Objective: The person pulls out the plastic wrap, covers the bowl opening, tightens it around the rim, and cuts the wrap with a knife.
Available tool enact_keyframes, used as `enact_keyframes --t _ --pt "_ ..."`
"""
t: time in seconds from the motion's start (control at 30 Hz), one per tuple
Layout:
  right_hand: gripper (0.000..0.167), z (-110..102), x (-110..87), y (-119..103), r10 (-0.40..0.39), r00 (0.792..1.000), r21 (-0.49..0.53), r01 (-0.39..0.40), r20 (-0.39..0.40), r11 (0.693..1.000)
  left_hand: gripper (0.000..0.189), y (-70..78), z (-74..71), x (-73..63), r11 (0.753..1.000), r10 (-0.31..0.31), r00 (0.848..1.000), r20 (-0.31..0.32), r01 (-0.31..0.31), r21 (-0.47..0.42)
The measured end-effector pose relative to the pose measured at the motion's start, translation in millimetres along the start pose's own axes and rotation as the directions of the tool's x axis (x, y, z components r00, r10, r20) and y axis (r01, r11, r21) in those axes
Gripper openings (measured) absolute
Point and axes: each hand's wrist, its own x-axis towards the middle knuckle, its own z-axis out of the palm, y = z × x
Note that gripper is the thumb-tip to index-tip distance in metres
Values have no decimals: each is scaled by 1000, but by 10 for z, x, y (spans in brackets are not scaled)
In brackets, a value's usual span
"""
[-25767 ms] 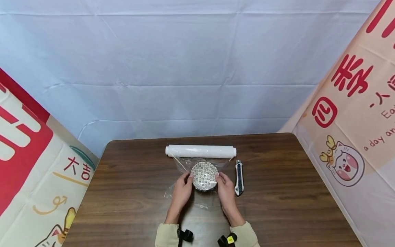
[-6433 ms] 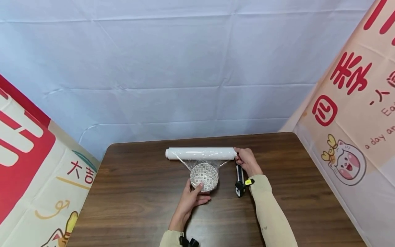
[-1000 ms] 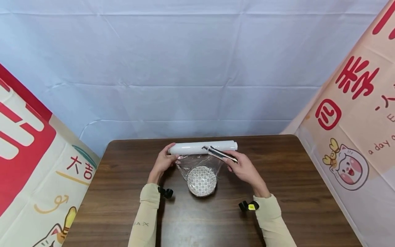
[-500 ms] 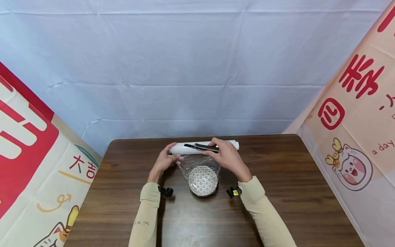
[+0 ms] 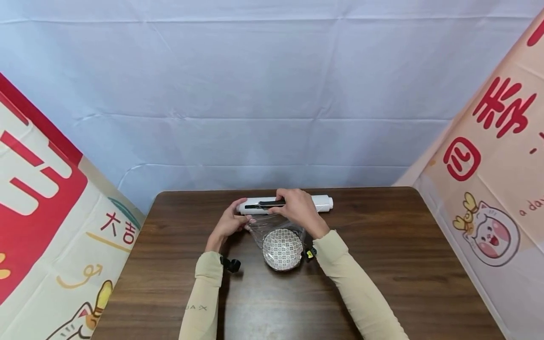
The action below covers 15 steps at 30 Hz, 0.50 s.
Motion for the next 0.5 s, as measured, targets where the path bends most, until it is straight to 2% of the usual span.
enact_keyframes --t 0.2,0.5 --pt "44 117 111 -11 -9 1000 -30 10 16 1000 71 -2 10 5 1000 -2 1000 7 2 8" --pt "55 280 228 6 26 998 -63 -23 57 998 71 -20 14 -3 1000 24 998 52 -25 11"
